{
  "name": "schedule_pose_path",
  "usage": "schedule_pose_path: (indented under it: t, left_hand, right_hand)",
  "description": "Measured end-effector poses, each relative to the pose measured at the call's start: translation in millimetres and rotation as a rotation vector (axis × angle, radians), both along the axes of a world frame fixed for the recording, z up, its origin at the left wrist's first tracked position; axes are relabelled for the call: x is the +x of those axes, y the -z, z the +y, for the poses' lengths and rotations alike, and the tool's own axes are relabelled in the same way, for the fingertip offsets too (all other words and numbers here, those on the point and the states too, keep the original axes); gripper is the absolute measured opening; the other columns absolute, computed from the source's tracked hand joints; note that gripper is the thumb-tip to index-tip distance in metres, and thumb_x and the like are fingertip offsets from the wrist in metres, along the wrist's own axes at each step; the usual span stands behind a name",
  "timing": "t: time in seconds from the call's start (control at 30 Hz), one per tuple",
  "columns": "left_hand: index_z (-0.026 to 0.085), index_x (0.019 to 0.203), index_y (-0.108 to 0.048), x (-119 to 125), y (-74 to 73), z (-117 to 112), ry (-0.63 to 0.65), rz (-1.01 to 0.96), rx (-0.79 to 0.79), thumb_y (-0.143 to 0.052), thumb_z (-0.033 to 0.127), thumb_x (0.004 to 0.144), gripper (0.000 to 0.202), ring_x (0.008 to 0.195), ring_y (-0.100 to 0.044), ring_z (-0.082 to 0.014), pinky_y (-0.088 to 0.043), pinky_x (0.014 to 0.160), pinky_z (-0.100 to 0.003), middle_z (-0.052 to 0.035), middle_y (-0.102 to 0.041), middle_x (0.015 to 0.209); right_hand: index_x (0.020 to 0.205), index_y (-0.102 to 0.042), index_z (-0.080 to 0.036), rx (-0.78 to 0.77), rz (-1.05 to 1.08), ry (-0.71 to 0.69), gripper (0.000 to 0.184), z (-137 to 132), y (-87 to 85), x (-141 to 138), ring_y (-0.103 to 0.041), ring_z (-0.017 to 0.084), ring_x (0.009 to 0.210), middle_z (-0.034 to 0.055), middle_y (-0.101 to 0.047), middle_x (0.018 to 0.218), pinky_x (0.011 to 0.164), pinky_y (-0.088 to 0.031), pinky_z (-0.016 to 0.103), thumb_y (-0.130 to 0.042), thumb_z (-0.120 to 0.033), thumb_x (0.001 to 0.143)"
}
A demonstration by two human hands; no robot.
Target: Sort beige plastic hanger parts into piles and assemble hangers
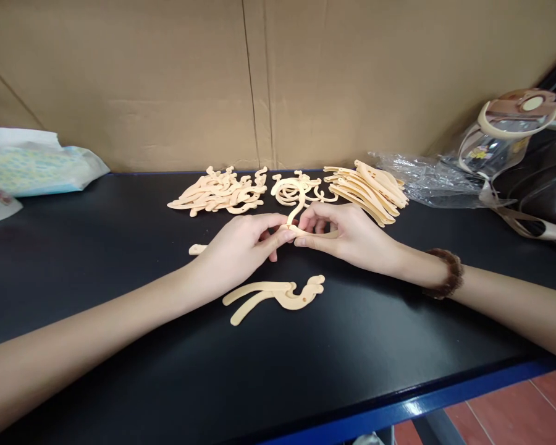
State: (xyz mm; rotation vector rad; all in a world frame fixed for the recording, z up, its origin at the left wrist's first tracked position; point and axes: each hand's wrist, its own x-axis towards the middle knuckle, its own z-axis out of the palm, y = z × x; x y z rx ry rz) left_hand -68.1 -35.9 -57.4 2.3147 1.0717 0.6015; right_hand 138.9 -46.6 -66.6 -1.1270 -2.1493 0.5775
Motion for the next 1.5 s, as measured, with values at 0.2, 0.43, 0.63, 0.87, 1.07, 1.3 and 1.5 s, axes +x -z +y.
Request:
schedule_pose_path:
  t: [0.2, 0.43, 0.63, 0.87, 1.07, 1.3, 1.5]
  left_hand:
    - [0.022, 0.092, -0.056, 6.0, -0.8, -9.0, -0.105, 0.081, 0.057, -0.051, 0.034, 0.092, 0.014, 0.063, -0.057, -0.0147, -0.036, 0.058, -0.027, 0.0043, -0.060, 0.072]
    - [0.022, 0.113, -0.057, 6.9, 1.2, -9.9, -0.087, 0.061, 0.096, -0.049, 0.027, 0.091, 0.023, 0.089, -0.066, -0.0201, -0.045, 0.072, -0.030, -0.0005, -0.070, 0.103]
    - [0.024, 0.128, -0.054, 3.9, 3.9, -10.4, -0.075, 0.087, 0.092, -0.046, 0.033, 0.094, 0.036, 0.097, -0.067, -0.0224, -0.049, 0.081, -0.034, -0.0021, -0.070, 0.113]
    - [0.022, 0.128, -0.054, 3.4, 4.2, -10.5, -0.067, 0.089, 0.118, -0.042, 0.030, 0.096, 0.035, 0.099, -0.066, -0.0226, -0.048, 0.080, -0.034, -0.0035, -0.070, 0.115]
    - [0.022, 0.123, -0.057, 3.8, 3.0, -10.5, -0.049, 0.060, 0.100, -0.044, 0.030, 0.095, 0.031, 0.093, -0.066, -0.0203, -0.048, 0.077, -0.031, -0.0019, -0.071, 0.108]
    - [0.021, 0.110, -0.063, 5.3, 3.0, -10.8, 0.020, 0.022, 0.142, -0.046, 0.024, 0.094, 0.024, 0.086, -0.064, -0.0165, -0.045, 0.074, -0.027, -0.0015, -0.068, 0.100]
    - [0.021, 0.099, -0.069, 3.8, 0.9, -13.4, -0.060, -0.033, 0.154, -0.050, 0.026, 0.093, 0.021, 0.083, -0.064, -0.0170, -0.047, 0.074, -0.028, -0.0015, -0.071, 0.094]
  right_hand:
    - [0.085, -0.057, -0.018, 0.078, -0.078, 0.075, 0.018, -3.4, -4.9, -1.8, -0.055, 0.012, 0.071, -0.0006, -0.063, 0.080, 0.063, -0.040, 0.026, -0.062, -0.036, 0.088]
    - [0.095, -0.051, -0.020, 0.098, -0.039, 0.153, 0.012, -4.6, -3.5, -2.4, -0.056, 0.012, 0.070, -0.0003, -0.062, 0.089, 0.059, -0.039, 0.026, -0.058, -0.028, 0.089]
    - [0.099, -0.049, -0.020, 0.148, 0.062, 0.194, 0.013, 1.2, 0.1, 4.7, -0.053, 0.010, 0.064, 0.0024, -0.060, 0.099, 0.060, -0.042, 0.027, -0.054, -0.029, 0.091]
    - [0.102, -0.048, -0.020, 0.146, 0.107, 0.190, 0.019, 4.6, 2.3, 6.8, -0.053, 0.007, 0.058, 0.0027, -0.059, 0.105, 0.058, -0.045, 0.028, -0.059, -0.028, 0.088]
    - [0.107, -0.052, -0.019, 0.339, -0.063, 0.255, 0.024, 5.0, 1.3, 7.8, -0.058, 0.018, 0.085, 0.0081, -0.057, 0.112, 0.066, -0.048, 0.032, -0.060, -0.027, 0.086]
    - [0.098, -0.057, -0.020, 0.718, -0.314, 0.135, 0.011, -2.8, -3.8, 5.3, -0.054, 0.025, 0.095, 0.0109, -0.060, 0.103, 0.082, -0.045, 0.042, -0.048, -0.021, 0.091]
    - [0.105, -0.061, -0.017, 0.791, -0.431, -0.019, 0.019, -2.5, -0.7, 3.2, -0.055, 0.026, 0.101, 0.0113, -0.065, 0.109, 0.085, -0.042, 0.041, -0.048, -0.021, 0.092]
